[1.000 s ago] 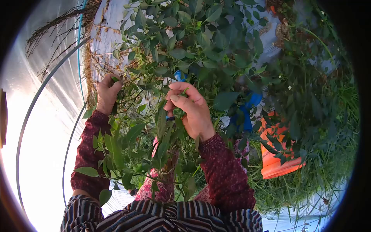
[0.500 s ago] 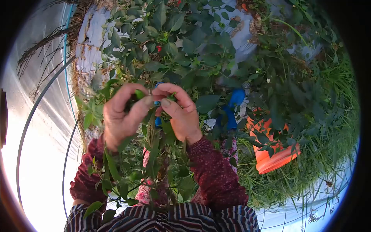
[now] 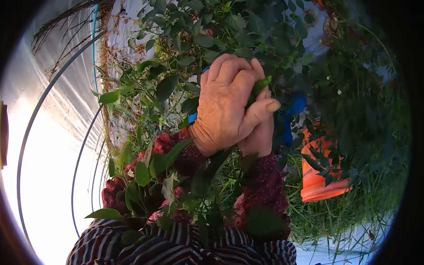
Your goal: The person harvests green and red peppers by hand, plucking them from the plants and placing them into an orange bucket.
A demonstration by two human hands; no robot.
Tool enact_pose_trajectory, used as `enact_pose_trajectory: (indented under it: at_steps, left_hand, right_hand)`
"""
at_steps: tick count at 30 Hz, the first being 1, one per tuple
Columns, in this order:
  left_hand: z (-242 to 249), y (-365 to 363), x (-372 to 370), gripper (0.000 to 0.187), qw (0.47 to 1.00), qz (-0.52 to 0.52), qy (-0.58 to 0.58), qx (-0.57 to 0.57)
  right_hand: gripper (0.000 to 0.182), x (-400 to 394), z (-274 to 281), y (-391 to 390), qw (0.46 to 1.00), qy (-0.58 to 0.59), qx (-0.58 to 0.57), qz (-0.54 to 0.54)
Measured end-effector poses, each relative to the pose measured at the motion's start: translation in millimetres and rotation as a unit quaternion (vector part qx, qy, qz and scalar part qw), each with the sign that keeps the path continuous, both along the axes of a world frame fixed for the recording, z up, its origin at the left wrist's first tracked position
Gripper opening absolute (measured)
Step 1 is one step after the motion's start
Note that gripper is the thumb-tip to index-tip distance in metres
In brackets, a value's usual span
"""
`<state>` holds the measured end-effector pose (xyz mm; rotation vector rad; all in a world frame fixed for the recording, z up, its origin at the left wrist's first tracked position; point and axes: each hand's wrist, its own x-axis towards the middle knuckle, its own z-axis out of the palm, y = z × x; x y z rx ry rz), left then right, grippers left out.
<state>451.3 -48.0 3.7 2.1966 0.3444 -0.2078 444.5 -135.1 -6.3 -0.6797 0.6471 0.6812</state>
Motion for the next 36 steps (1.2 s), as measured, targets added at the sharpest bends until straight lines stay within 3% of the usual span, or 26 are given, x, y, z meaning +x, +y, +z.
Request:
enact_pose_trajectory:
  at_steps: [1, 4, 6, 12, 14, 18, 21, 24, 28, 31, 33, 35, 36]
  left_hand:
    - [1, 2, 2, 0.063, 0.996, -0.043, -0.026, 0.07]
    - [8, 2, 4, 0.077, 0.988, -0.099, 0.0, 0.116]
    - [12, 2, 8, 0.076, 0.989, -0.099, -0.003, 0.113]
    - [16, 8, 11, 0.079, 0.983, -0.156, 0.003, 0.101]
    - [14, 14, 14, 0.078, 0.974, -0.199, 0.019, 0.108]
    - [14, 18, 10, 0.076, 0.976, -0.205, 0.026, 0.07]
    - [16, 25, -3, 0.072, 0.982, -0.181, 0.055, -0.024]
    - [26, 33, -3, 0.054, 0.976, -0.096, 0.054, -0.19]
    - [17, 50, -6, 0.036, 0.985, -0.073, 0.073, -0.135]
    - [-5, 54, -14, 0.023, 0.989, -0.013, 0.089, -0.113]
    - [-19, 54, -23, 0.019, 0.984, -0.094, 0.148, 0.011]
    - [-45, 57, -24, 0.018, 0.984, -0.093, 0.15, 0.029]
    - [-62, 60, -22, 0.019, 0.967, -0.091, 0.232, 0.047]
  right_hand:
    - [0.063, -1, 0, 0, 1.0, 0.019, -0.011, 0.004]
    - [0.062, -13, -10, -18, 0.998, 0.046, -0.039, -0.003]
    - [0.062, -15, -8, -18, 0.997, 0.064, -0.043, -0.006]
    - [0.06, 0, 9, -8, 0.994, -0.039, 0.079, -0.064]
    - [0.053, 7, 9, -12, 0.997, 0.058, 0.047, -0.024]
    - [0.047, 7, 4, -11, 0.995, 0.082, 0.025, -0.055]
    - [0.039, 5, 5, -17, 0.996, 0.083, 0.005, -0.008]
    - [0.024, 3, 6, -16, 0.988, 0.126, 0.081, -0.022]
    - [0.017, 1, 6, -18, 0.987, 0.135, 0.084, -0.026]
    - [0.023, 2, 6, -20, 0.99, 0.127, 0.062, -0.009]
    - [0.02, 1, 7, -20, 0.988, 0.13, 0.08, -0.018]
    - [0.018, 0, 7, -20, 0.986, 0.131, 0.102, -0.025]
    - [0.019, -2, 6, -20, 0.986, 0.128, 0.101, -0.021]
